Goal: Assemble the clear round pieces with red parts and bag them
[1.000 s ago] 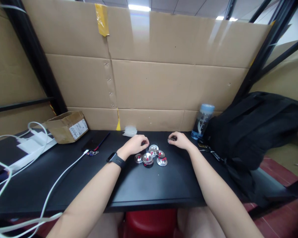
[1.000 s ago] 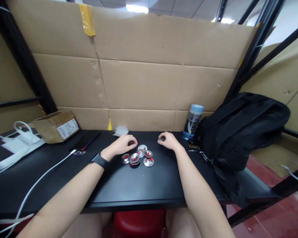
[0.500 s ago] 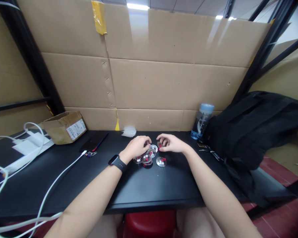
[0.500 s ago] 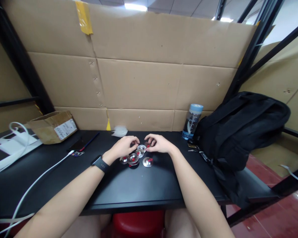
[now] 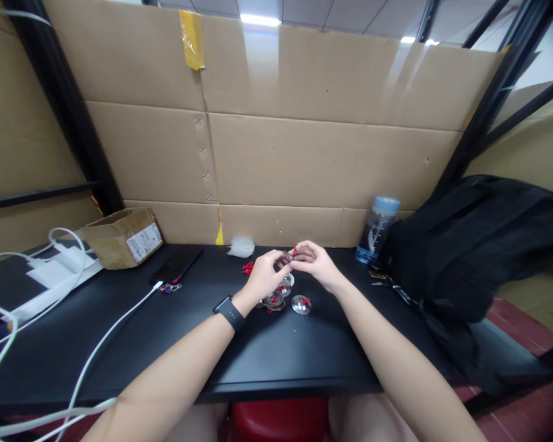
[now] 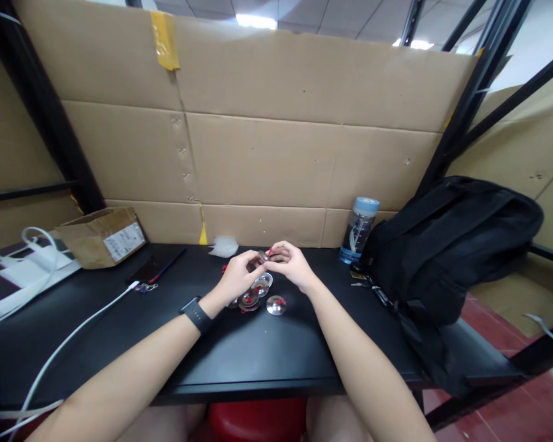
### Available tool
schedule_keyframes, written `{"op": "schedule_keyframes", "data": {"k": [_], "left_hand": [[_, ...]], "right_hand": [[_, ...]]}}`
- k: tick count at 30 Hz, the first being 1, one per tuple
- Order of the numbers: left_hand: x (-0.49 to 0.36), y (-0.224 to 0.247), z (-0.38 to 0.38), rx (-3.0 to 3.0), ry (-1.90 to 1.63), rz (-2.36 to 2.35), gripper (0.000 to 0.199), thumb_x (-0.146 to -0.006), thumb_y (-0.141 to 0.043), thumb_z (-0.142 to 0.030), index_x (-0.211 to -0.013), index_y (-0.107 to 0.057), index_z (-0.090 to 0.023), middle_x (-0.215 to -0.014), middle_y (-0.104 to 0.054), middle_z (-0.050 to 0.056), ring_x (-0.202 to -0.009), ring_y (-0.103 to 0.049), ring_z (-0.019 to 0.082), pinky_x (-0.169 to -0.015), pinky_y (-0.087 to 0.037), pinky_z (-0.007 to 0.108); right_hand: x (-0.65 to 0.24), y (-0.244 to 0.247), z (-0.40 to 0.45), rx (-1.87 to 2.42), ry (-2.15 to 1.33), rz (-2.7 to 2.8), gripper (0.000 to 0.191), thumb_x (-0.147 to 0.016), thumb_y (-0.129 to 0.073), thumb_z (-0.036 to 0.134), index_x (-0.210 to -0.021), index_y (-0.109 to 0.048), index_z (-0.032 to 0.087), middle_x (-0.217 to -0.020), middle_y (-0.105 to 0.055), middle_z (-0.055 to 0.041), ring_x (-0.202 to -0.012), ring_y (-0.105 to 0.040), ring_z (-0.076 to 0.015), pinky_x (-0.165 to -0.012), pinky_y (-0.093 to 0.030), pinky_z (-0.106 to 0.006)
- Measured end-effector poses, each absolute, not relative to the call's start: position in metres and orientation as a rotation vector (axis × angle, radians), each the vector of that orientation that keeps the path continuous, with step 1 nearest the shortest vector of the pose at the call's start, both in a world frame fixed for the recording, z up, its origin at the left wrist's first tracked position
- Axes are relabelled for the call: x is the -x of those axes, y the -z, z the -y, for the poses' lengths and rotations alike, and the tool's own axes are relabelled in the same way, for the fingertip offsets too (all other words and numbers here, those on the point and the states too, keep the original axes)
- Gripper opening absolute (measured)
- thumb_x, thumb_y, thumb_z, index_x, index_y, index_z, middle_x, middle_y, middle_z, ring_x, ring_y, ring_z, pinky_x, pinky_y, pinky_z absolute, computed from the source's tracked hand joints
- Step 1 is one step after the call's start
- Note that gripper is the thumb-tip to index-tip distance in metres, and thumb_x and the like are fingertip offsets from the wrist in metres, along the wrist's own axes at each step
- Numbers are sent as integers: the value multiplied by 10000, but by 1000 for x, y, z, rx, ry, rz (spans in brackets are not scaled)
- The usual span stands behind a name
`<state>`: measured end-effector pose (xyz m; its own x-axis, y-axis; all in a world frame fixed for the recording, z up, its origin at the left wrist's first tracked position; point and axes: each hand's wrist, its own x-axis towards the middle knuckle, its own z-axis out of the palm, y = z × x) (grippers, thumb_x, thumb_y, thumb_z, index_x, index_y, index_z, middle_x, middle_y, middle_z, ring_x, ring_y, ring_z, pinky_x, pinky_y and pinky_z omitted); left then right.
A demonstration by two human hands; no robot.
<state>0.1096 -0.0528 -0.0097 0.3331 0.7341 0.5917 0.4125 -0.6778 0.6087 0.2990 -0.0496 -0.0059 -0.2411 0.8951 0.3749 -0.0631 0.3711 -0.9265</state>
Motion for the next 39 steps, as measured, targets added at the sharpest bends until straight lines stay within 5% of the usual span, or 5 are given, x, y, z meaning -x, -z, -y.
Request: {"op": "schedule_keyframes", "data": {"k": [11,22,34,39], "left_hand": [[-98,6,47,-2611,-1101,-1140,151,-922,-540,-246,-840,-658,-200,-837,-679,42,-781,-622,180,-727,-452,276],[-16,0,8,-2578,-630,-1855,126,-798,-676,-339,-803,-775,-260,-839,-751,70,-775,-671,225,-661,-467,261],[-13,12,-2,-2528,-668,-1771,126,-793,-705,-316,-882,-774,-259,-941,-768,64,-864,-692,230,-718,-500,259],[-37,9,8,-2672,-737,-1208,234,-867,-573,-205,-1009,-758,-231,-977,-758,49,-865,-682,194,-807,-502,280]], "right_hand": [[-305,16,39,781,-1111,1559,578,-563,-907,267,-1049,-596,235,-1031,-696,-40,-931,-679,-186,-898,-552,-348],[-376,33,8,1632,-328,1825,261,-599,-780,172,-858,-752,187,-822,-756,-43,-786,-700,-211,-743,-518,-291],[-383,45,2,1617,-355,1984,245,-694,-781,217,-934,-764,174,-892,-753,-60,-803,-692,-200,-751,-504,-274],[-375,41,6,1602,-112,2059,270,-725,-786,282,-974,-759,182,-1009,-700,-102,-951,-664,-238,-864,-495,-317]]}}
